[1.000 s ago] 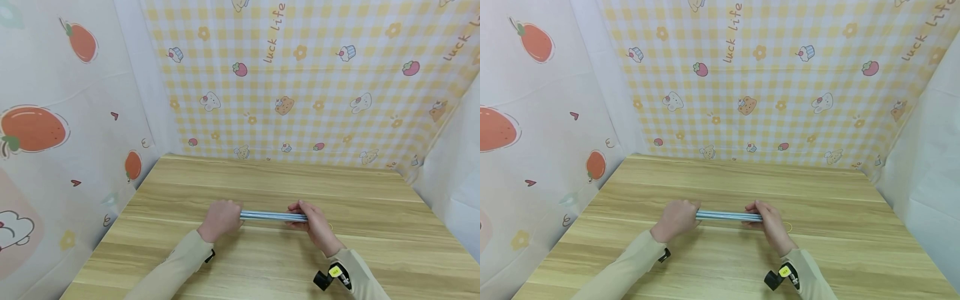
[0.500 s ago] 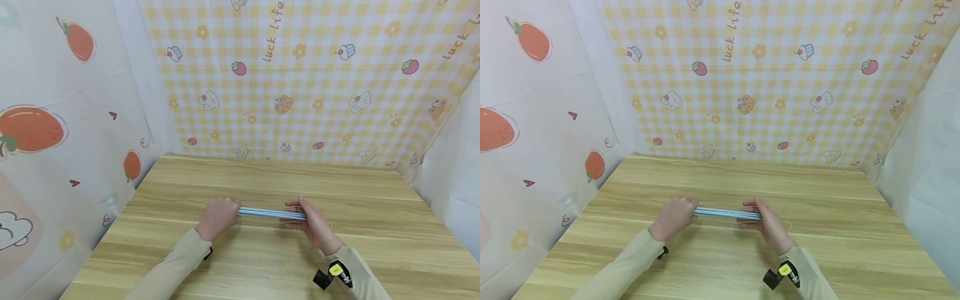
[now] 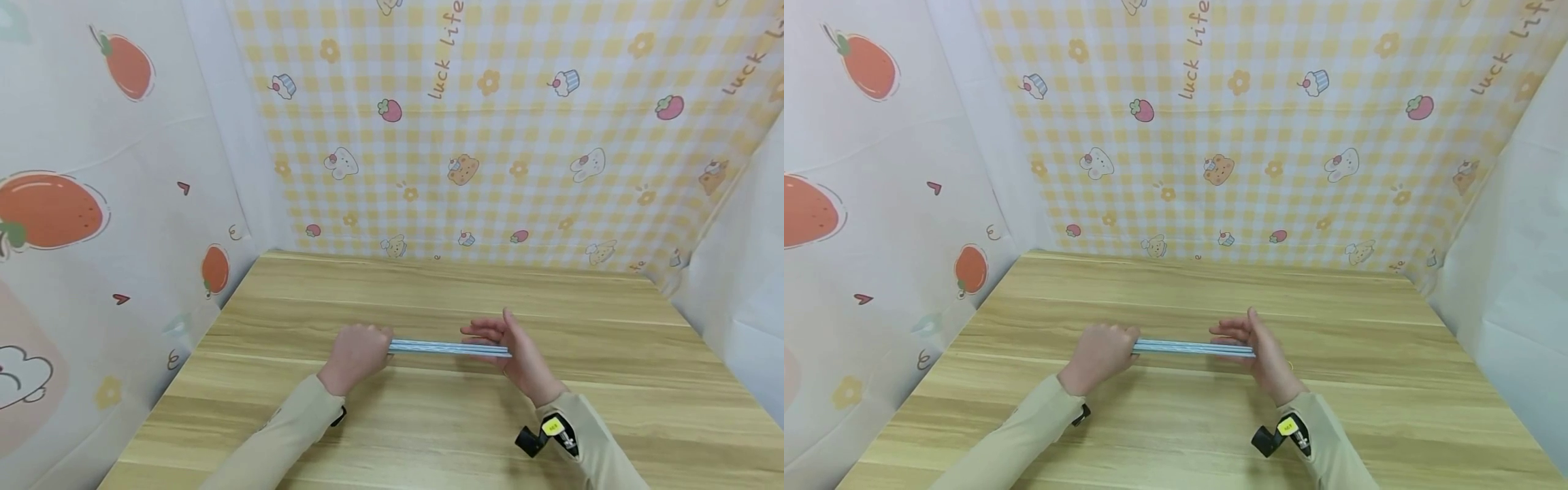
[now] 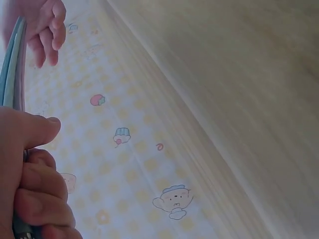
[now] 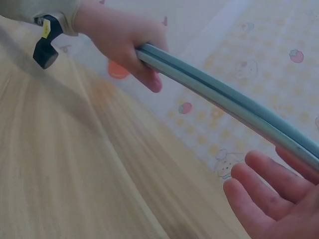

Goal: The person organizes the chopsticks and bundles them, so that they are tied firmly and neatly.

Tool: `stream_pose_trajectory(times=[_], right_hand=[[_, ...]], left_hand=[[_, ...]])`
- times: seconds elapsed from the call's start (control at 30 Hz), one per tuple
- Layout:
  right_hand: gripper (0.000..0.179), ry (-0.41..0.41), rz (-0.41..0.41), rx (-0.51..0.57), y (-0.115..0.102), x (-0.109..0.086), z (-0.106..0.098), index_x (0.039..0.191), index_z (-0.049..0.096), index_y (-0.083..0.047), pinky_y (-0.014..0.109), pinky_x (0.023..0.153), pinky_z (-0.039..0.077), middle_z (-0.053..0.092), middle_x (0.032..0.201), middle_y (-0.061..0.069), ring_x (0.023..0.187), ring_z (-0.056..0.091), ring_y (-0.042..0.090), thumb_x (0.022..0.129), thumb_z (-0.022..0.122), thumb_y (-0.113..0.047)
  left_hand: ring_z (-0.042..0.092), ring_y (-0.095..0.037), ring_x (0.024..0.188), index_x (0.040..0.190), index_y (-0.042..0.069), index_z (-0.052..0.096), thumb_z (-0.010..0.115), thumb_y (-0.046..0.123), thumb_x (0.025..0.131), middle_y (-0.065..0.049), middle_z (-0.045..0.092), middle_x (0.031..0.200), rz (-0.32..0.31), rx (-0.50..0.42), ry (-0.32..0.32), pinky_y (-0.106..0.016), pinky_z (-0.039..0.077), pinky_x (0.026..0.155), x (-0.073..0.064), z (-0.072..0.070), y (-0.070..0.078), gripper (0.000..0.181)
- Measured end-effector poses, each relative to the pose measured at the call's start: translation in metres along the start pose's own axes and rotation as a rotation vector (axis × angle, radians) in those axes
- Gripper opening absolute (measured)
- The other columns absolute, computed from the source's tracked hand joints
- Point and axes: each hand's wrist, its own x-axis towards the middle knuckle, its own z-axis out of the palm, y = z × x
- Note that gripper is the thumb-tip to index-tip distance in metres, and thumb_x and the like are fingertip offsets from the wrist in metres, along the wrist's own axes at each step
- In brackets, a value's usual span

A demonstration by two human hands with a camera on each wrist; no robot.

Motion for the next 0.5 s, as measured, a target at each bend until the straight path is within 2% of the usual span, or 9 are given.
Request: stream_pose_trajectory(times=[0.17,0.33,0.5], right_hand=[[0.063,-0.072,-0.006,0.055,0.0019,0.0032,0.0025,0.119,0.060,-0.014,0.034,0.091,0.051,0.065,0.121,0.005,0.116,0.060,0.023,0.103,0.006,-0.042],[0.062,-0.035,0.022,0.031,0.0037,0.0022,0.0029,0.116,0.062,-0.015,0.036,0.090,0.051,0.068,0.117,0.003,0.111,0.062,0.018,0.103,0.009,-0.045],[0.062,-0.019,0.032,0.028,0.0051,0.0021,0.0053,0.119,0.058,-0.003,0.039,0.091,0.051,0.069,0.113,0.004,0.110,0.063,0.016,0.104,0.013,-0.043]], left_hand=[[0.012,-0.007,0.047,0.056,0.019,0.046,0.077,0.029,0.069,0.009,0.023,0.048,-0.004,-0.017,-0.007,-0.021,0.007,0.040,0.0024,-0.0034,0.0026,0.036],[0.012,-0.006,0.046,0.055,0.018,0.041,0.074,0.024,0.071,0.008,0.022,0.048,0.003,-0.048,-0.037,-0.019,0.008,0.038,0.0048,-0.0059,0.0051,0.037],[0.012,-0.006,0.046,0.053,0.019,0.032,0.072,0.019,0.071,0.008,0.016,0.050,-0.024,-0.068,-0.078,-0.019,0.007,0.038,0.0056,-0.0067,0.0066,0.044]])
